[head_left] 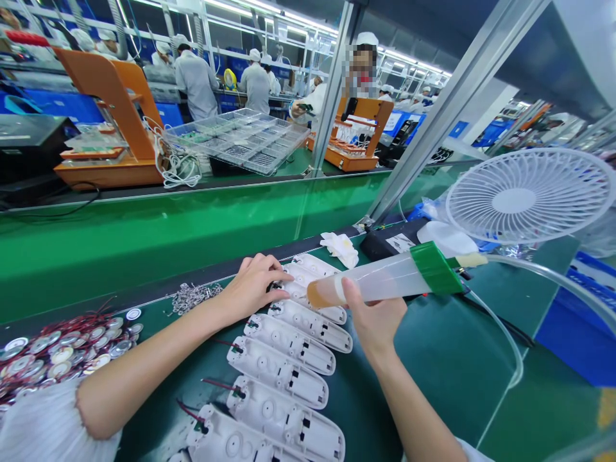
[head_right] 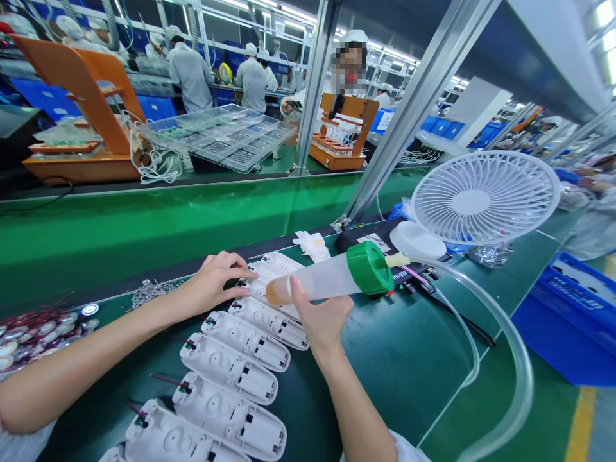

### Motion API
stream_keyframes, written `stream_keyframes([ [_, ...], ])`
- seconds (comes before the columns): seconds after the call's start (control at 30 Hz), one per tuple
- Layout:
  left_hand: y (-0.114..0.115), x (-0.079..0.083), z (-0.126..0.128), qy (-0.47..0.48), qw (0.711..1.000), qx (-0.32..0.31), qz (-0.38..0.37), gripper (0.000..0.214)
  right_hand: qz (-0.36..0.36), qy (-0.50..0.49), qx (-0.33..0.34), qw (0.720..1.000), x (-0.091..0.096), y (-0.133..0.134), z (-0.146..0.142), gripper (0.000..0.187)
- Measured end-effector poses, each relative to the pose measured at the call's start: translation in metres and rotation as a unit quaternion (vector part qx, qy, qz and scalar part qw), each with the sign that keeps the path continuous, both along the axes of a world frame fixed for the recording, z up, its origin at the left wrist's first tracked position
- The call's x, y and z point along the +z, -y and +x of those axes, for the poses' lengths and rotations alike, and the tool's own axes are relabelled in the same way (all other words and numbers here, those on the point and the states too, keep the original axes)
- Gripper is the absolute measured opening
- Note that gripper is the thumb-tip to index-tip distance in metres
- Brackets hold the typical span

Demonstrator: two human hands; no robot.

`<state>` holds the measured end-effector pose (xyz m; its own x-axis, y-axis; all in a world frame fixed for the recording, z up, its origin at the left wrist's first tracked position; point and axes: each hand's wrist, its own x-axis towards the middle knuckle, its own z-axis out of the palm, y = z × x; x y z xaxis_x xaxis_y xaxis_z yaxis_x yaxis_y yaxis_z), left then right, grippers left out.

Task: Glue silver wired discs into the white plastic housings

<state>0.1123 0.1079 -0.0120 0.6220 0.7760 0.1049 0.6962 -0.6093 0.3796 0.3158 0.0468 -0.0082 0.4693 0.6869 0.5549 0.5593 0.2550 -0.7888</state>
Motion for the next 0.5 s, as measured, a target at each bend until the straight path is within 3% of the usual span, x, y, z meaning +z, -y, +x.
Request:
stream_keyframes([
  [0.5, 0.0001, -0.0021, -0.0006, 0.003, 1.000, -0.001, -0.002, 0.028, 0.039, 0.020, 0.003, 0.999, 0.0007, -0.0025, -0.0034, 0.036],
])
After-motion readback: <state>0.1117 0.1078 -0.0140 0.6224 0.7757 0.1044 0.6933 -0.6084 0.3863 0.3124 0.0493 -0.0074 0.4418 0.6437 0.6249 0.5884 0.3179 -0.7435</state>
